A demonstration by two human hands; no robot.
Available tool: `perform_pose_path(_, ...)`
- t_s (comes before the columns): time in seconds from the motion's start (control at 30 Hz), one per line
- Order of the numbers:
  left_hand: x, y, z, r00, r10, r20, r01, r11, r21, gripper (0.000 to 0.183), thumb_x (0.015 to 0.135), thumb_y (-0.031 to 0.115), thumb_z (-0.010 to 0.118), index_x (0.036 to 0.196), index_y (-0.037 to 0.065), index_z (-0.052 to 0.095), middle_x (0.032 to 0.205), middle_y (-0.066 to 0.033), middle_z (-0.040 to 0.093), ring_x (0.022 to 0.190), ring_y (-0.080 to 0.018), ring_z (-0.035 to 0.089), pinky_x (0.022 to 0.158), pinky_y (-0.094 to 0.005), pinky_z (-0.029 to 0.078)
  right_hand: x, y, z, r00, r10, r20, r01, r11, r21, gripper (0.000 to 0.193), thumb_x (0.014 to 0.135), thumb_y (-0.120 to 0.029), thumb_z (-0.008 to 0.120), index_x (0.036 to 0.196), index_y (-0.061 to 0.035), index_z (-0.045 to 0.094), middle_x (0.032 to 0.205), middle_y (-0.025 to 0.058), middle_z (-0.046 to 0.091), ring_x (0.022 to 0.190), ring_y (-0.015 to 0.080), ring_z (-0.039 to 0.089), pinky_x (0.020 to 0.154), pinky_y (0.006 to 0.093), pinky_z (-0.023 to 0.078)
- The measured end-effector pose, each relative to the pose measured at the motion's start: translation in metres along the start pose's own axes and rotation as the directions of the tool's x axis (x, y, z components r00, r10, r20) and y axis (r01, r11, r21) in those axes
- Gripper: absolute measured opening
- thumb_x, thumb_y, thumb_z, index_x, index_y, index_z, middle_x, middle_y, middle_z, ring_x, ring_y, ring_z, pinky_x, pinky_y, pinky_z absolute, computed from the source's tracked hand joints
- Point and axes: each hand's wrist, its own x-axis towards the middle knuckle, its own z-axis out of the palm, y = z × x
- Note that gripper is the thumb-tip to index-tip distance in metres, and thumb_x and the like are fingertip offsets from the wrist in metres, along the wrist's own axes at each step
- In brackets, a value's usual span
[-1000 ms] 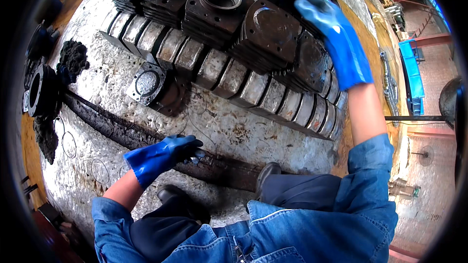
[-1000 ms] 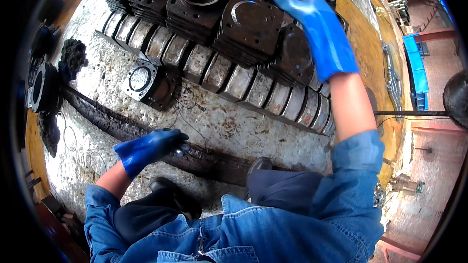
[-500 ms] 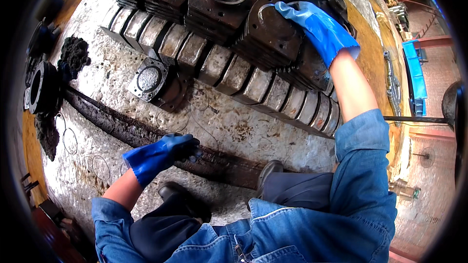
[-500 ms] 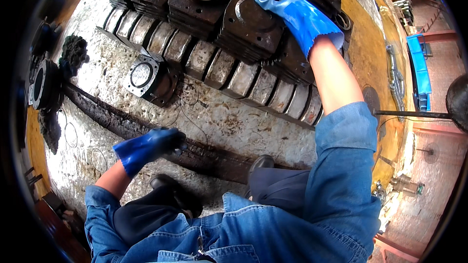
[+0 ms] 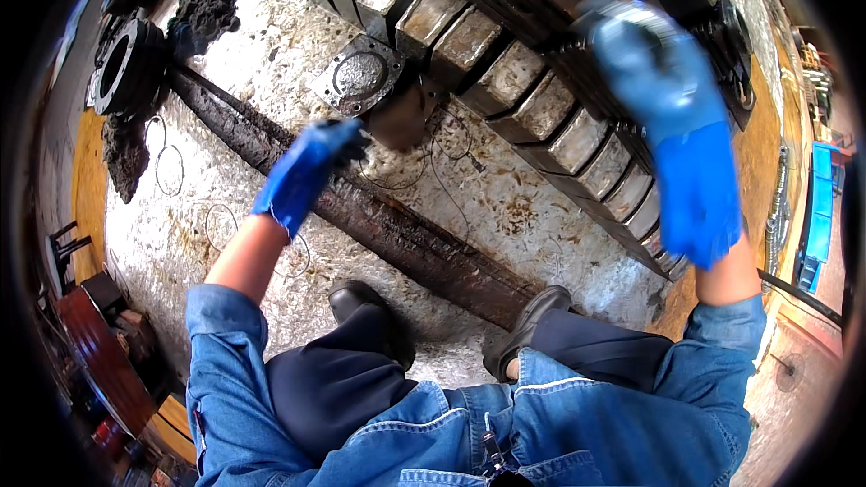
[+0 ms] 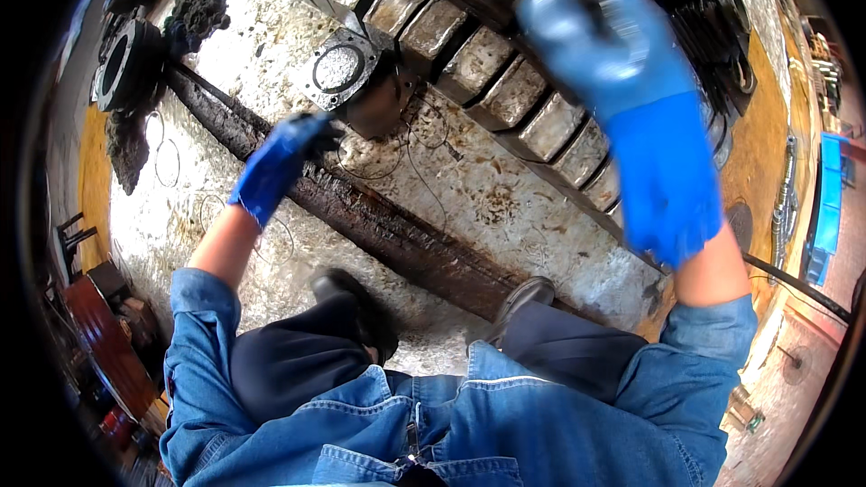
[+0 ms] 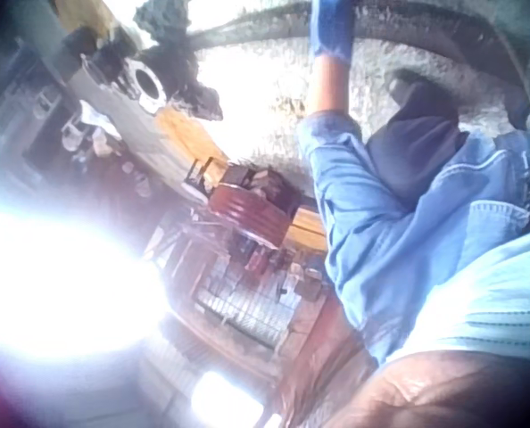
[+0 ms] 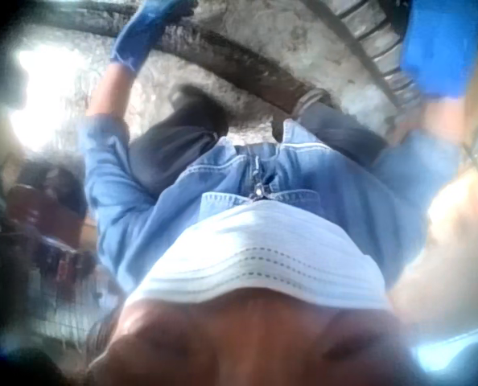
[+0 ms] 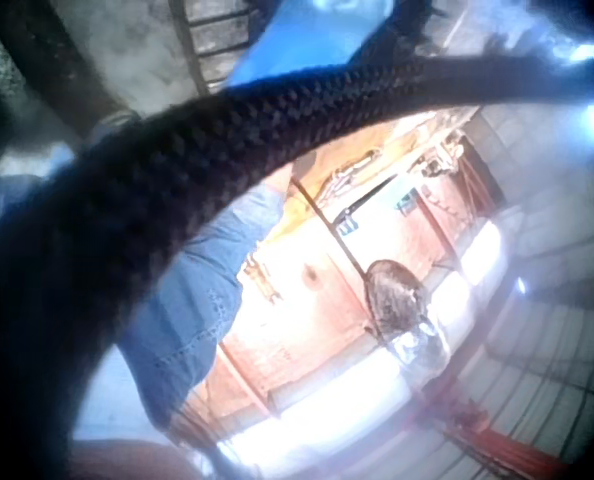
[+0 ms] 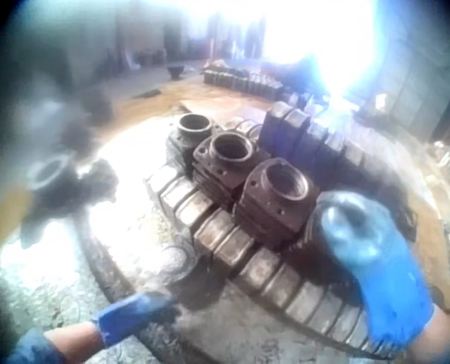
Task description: The person sorts and organizes heavy metal cylinder heads and rectangular plates on the ground, picking up individual components and placing them into rows on a concrete floor.
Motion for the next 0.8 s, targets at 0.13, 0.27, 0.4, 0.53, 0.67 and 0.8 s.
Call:
perform_pose_path(0.13,0.049,0.054,-0.038,0.894,0.230,-0.385,0.037,0.818,0.573,0.045,0.091,0.026,0.052,0.129,0.003,0.061,0.119,-0.0200,0.068,0.109,-0.0289,0.065,0.098,-0.0368,0.051,0.000,0.065,0.111,0.804,0.548,0.229,-0.489,0.830,-0.270,0.037,0.095,-0.017,0.061,0.128,-0.0007,0.059,0.113,0.0111,0.066,0.083,0.0168,0.065,0.076,0.0275,0.056)
perform_pose_path(0.27,0.110,0.067,-0.051,0.900,0.344,-0.269,-0.092,0.750,0.655,0.054,0.087,0.027,0.059,0.135,0.003,0.056,0.124,-0.0193,0.066,0.111,-0.0281,0.066,0.098,-0.0339,0.050,0.048,0.151,0.150,0.740,0.656,0.150,-0.663,0.673,0.328,0.045,0.094,-0.028,0.068,0.132,-0.0072,0.056,0.118,0.0116,0.065,0.096,0.0173,0.064,0.081,0.0302,0.054)
perform_pose_path(0.4,0.150,0.046,-0.065,0.937,0.290,-0.195,-0.108,0.770,0.628,0.050,0.090,0.034,0.063,0.128,0.003,0.061,0.119,-0.0226,0.067,0.108,-0.0298,0.067,0.093,-0.0364,0.051,0.079,0.196,0.189,0.835,0.543,0.093,-0.491,0.657,0.572,0.050,0.091,-0.036,0.069,0.131,-0.0087,0.056,0.127,0.0127,0.059,0.103,0.0210,0.061,0.089,0.0326,0.049)
perform_pose_path(0.53,0.146,0.055,-0.057,0.964,0.161,-0.212,-0.024,0.846,0.532,0.040,0.090,0.031,0.063,0.112,-0.001,0.068,0.092,-0.0172,0.073,0.083,-0.0240,0.072,0.078,-0.0352,0.055,0.090,0.216,0.213,0.795,0.606,-0.026,-0.464,0.635,0.618,0.051,0.085,-0.034,0.076,0.128,-0.0115,0.059,0.124,0.0069,0.059,0.098,0.0174,0.059,0.084,0.0329,0.050)
perform_pose_path(0.67,0.129,0.044,-0.069,0.990,0.087,-0.107,-0.022,0.866,0.499,0.032,0.091,0.028,0.063,0.105,0.000,0.071,0.087,-0.0120,0.073,0.077,-0.0188,0.067,0.073,-0.0314,0.052,0.088,0.214,0.221,0.726,0.684,-0.064,-0.541,0.627,0.561,0.046,0.084,-0.031,0.078,0.123,-0.0132,0.060,0.122,0.0016,0.059,0.099,0.0146,0.058,0.083,0.0299,0.050)
perform_pose_path(0.8,0.085,0.025,-0.054,0.996,-0.083,-0.014,0.078,0.853,0.515,0.032,0.093,0.032,0.064,0.112,0.007,0.071,0.099,-0.0118,0.072,0.093,-0.0233,0.063,0.085,-0.0331,0.049,0.056,0.189,0.193,0.768,0.601,0.220,-0.636,0.679,0.367,0.087,0.093,-0.053,0.062,0.155,-0.0048,0.024,0.157,0.0199,0.031,0.145,0.0242,0.031,0.120,0.0327,0.020)
